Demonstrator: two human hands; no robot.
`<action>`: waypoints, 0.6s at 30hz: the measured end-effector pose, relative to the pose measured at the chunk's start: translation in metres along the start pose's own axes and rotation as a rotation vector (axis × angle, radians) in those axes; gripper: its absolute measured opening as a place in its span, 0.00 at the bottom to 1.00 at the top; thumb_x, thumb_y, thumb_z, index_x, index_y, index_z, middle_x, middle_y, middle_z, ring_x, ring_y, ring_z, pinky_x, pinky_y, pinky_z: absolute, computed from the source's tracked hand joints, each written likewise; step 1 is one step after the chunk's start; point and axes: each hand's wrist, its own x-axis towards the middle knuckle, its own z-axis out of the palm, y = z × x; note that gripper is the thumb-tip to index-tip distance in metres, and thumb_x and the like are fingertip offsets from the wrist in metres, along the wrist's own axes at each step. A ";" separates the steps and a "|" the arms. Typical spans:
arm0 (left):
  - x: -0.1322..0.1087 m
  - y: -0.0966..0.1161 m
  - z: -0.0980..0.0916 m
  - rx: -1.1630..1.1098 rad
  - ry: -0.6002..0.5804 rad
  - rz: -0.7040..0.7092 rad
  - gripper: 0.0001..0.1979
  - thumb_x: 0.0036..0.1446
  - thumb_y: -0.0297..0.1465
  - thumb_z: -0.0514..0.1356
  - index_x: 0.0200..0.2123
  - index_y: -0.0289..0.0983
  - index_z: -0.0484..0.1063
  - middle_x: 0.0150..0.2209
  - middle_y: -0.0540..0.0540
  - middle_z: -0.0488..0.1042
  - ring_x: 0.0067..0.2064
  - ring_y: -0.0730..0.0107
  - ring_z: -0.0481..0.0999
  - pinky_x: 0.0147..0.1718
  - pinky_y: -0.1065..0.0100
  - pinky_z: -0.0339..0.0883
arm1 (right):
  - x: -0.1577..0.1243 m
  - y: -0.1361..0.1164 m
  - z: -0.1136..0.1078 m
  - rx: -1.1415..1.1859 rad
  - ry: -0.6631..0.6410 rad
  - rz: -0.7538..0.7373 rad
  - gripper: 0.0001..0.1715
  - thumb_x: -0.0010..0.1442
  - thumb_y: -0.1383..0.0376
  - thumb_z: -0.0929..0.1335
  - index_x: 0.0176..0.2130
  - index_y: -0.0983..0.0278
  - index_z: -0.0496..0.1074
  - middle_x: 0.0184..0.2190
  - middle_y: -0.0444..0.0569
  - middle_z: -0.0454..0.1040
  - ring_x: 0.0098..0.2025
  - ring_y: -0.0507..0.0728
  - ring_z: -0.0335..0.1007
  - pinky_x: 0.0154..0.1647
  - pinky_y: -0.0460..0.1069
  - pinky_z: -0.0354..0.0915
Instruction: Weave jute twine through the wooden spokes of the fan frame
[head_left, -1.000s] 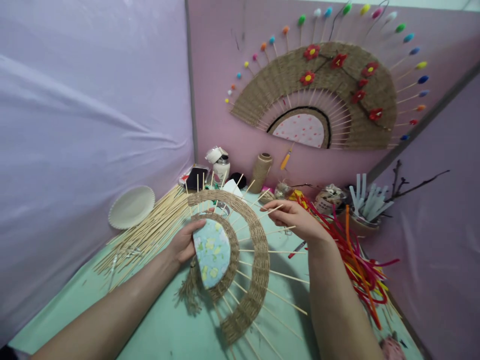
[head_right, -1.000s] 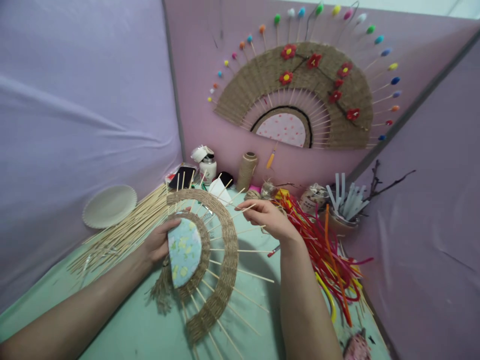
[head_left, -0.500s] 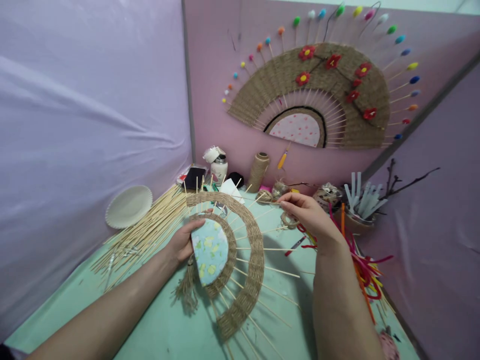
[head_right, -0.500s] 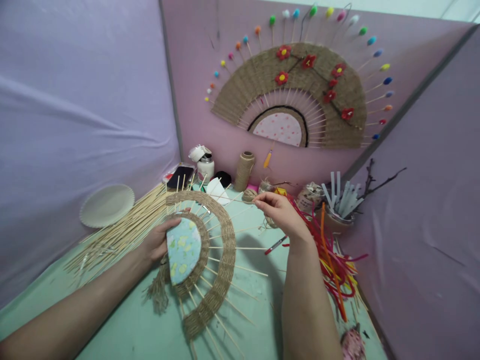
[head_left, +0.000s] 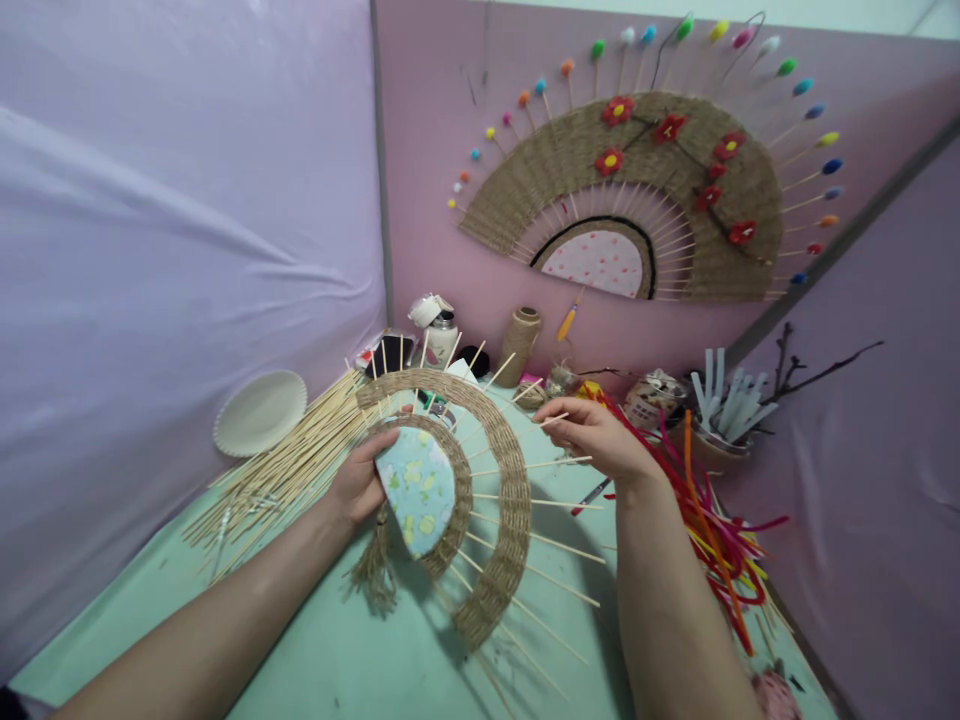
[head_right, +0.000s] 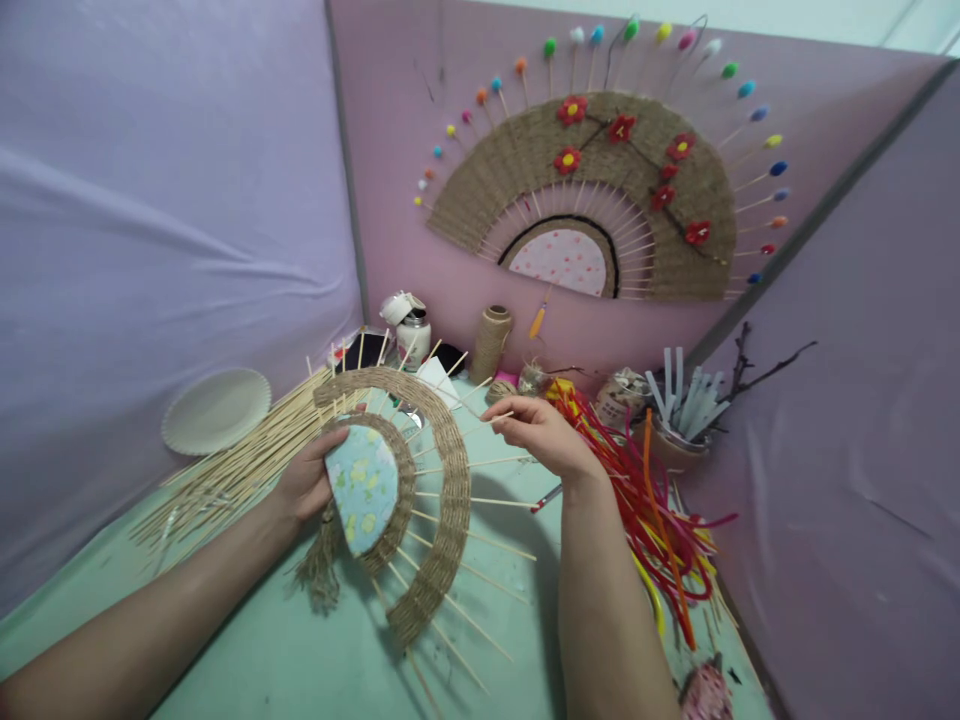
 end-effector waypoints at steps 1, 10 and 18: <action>0.000 0.001 0.000 -0.003 -0.003 0.010 0.15 0.55 0.24 0.57 0.46 0.31 0.74 0.34 0.38 0.81 0.37 0.57 0.81 0.43 0.58 0.74 | 0.001 0.000 0.002 -0.030 -0.036 -0.006 0.14 0.51 0.56 0.72 0.34 0.64 0.76 0.23 0.42 0.63 0.23 0.48 0.51 0.23 0.45 0.49; 0.001 0.003 -0.002 -0.018 -0.031 0.089 0.19 0.56 0.23 0.56 0.51 0.32 0.71 0.35 0.41 0.81 0.36 0.61 0.81 0.43 0.62 0.74 | 0.002 0.001 0.004 -0.062 -0.071 0.042 0.13 0.51 0.58 0.73 0.35 0.63 0.79 0.26 0.44 0.69 0.24 0.48 0.54 0.24 0.45 0.51; 0.002 0.004 0.000 -0.009 0.026 0.070 0.18 0.55 0.23 0.57 0.50 0.29 0.71 0.33 0.39 0.81 0.35 0.59 0.81 0.40 0.61 0.75 | -0.003 0.003 -0.006 -0.068 -0.064 0.042 0.15 0.51 0.57 0.73 0.35 0.65 0.78 0.23 0.44 0.66 0.24 0.48 0.54 0.23 0.45 0.50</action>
